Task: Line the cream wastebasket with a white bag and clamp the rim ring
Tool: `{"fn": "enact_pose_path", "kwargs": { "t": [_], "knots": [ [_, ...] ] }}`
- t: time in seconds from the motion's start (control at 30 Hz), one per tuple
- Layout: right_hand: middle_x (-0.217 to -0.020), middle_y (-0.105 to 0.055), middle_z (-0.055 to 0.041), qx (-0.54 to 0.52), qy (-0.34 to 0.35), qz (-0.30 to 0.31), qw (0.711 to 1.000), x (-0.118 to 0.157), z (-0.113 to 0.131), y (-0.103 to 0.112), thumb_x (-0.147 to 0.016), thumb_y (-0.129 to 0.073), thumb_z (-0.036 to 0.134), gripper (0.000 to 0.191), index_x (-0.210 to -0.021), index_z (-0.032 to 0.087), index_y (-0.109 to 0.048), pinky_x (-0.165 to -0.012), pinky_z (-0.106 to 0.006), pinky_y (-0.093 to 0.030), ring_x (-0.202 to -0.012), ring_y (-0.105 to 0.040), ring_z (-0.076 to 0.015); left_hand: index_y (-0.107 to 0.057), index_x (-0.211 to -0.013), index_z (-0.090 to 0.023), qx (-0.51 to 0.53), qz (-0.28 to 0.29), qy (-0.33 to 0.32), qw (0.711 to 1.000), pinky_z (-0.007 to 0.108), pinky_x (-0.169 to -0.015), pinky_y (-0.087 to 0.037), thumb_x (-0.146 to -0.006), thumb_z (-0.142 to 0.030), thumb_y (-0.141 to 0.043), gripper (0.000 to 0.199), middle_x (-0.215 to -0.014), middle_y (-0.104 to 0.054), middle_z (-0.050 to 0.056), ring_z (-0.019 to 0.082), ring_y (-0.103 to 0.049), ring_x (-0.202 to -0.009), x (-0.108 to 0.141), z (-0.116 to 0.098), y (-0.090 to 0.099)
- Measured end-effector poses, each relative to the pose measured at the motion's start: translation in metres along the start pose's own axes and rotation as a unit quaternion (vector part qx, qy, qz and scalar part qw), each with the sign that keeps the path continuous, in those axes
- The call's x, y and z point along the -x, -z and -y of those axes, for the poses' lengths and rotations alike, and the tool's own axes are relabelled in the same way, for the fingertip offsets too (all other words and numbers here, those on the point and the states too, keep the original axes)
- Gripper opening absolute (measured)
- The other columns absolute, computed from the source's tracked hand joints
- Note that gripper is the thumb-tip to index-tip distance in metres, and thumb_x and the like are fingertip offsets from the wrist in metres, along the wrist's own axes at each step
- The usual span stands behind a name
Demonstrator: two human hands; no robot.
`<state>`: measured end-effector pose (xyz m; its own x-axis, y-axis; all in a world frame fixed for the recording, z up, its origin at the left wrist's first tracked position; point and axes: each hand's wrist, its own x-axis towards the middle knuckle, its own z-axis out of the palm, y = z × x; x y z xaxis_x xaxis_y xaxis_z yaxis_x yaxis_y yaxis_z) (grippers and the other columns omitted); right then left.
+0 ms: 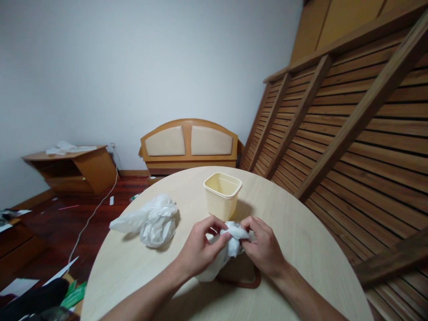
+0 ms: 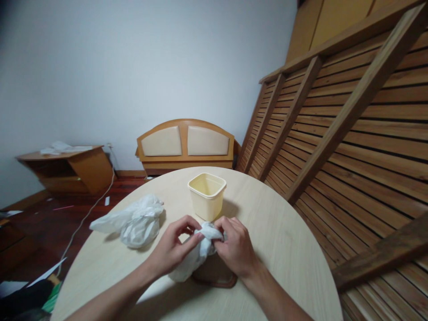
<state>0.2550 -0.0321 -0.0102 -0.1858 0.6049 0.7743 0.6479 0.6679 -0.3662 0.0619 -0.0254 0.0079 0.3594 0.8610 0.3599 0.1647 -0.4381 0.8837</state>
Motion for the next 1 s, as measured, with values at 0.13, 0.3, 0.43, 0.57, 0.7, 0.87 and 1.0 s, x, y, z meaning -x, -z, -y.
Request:
{"fn": "enact_pose_path", "kwargs": {
  "t": [0.13, 0.3, 0.43, 0.57, 0.7, 0.87, 1.0],
  "knots": [
    [-0.082, -0.067, -0.0011, -0.044, 0.022, 0.039, 0.998, 0.001, 0.002, 0.002, -0.08, -0.056, 0.012, 0.017, -0.091, 0.025, -0.053, -0.069, -0.032, -0.051, -0.075, -0.064, -0.0198, -0.061, -0.081, -0.016, 0.104, -0.031, 0.059, 0.992, 0.025, -0.063, -0.047, -0.083, -0.047, -0.071, 0.032, -0.078, -0.066, 0.003, 0.014, -0.059, -0.069, -0.004, 0.006, 0.0],
    [-0.092, -0.068, -0.0037, -0.068, 0.038, 0.04, 0.996, -0.001, 0.003, 0.001, -0.081, -0.066, 0.019, 0.024, -0.102, 0.024, -0.055, -0.074, -0.035, -0.055, -0.085, -0.067, -0.0221, -0.059, -0.088, -0.016, 0.124, -0.049, 0.091, 0.987, 0.022, -0.06, -0.045, -0.076, -0.051, -0.078, 0.041, -0.082, -0.064, 0.003, 0.014, -0.059, -0.073, -0.01, 0.017, 0.002],
    [-0.086, -0.065, -0.0017, -0.084, 0.051, 0.0, 0.995, -0.002, 0.001, -0.001, -0.08, -0.056, 0.004, 0.021, -0.083, 0.025, -0.054, -0.068, -0.029, -0.054, -0.08, -0.066, -0.0181, -0.058, -0.116, -0.019, 0.154, 0.059, 0.088, 0.982, 0.026, -0.07, -0.049, -0.074, -0.052, -0.081, 0.058, -0.092, -0.067, 0.005, 0.019, -0.064, -0.086, -0.008, 0.014, 0.002],
    [-0.072, -0.056, 0.001, -0.066, 0.021, -0.028, 0.997, 0.001, 0.0, -0.003, -0.079, -0.052, 0.002, 0.026, -0.069, 0.024, -0.044, -0.057, -0.025, -0.047, -0.065, -0.059, -0.0152, -0.062, -0.106, -0.017, 0.155, 0.128, 0.082, 0.976, 0.028, -0.076, -0.048, -0.077, -0.052, -0.078, 0.049, -0.095, -0.067, 0.006, 0.019, -0.062, -0.086, -0.005, 0.007, -0.001],
    [-0.062, -0.052, 0.0047, -0.054, -0.017, 0.005, 0.998, 0.003, 0.001, -0.003, -0.076, -0.056, 0.007, 0.023, -0.071, 0.025, -0.042, -0.051, -0.025, -0.044, -0.055, -0.054, -0.014, -0.06, -0.094, -0.017, 0.137, 0.089, 0.086, 0.983, 0.026, -0.07, -0.048, -0.078, -0.05, -0.076, 0.04, -0.085, -0.064, 0.002, 0.017, -0.06, -0.079, -0.006, 0.009, 0.0],
    [-0.091, -0.07, -0.0032, -0.096, 0.015, 0.043, 0.994, 0.001, 0.002, -0.003, -0.084, -0.063, 0.019, 0.025, -0.107, 0.024, -0.055, -0.072, -0.032, -0.057, -0.08, -0.068, -0.0198, -0.058, -0.091, -0.018, 0.116, -0.006, 0.053, 0.992, 0.025, -0.068, -0.05, -0.084, -0.045, -0.07, 0.03, -0.087, -0.063, 0.003, 0.017, -0.059, -0.082, -0.009, 0.016, 0.004],
    [-0.102, -0.072, -0.0052, -0.121, -0.014, 0.035, 0.992, 0.004, -0.001, -0.008, -0.089, -0.063, 0.019, 0.028, -0.115, 0.026, -0.056, -0.077, -0.032, -0.06, -0.089, -0.071, -0.0198, -0.053, -0.124, -0.02, 0.098, 0.011, 0.023, 0.995, 0.027, -0.071, -0.053, -0.085, -0.04, -0.071, 0.048, -0.104, -0.065, 0.007, 0.018, -0.063, -0.086, -0.009, 0.014, 0.008]
  ]
}}
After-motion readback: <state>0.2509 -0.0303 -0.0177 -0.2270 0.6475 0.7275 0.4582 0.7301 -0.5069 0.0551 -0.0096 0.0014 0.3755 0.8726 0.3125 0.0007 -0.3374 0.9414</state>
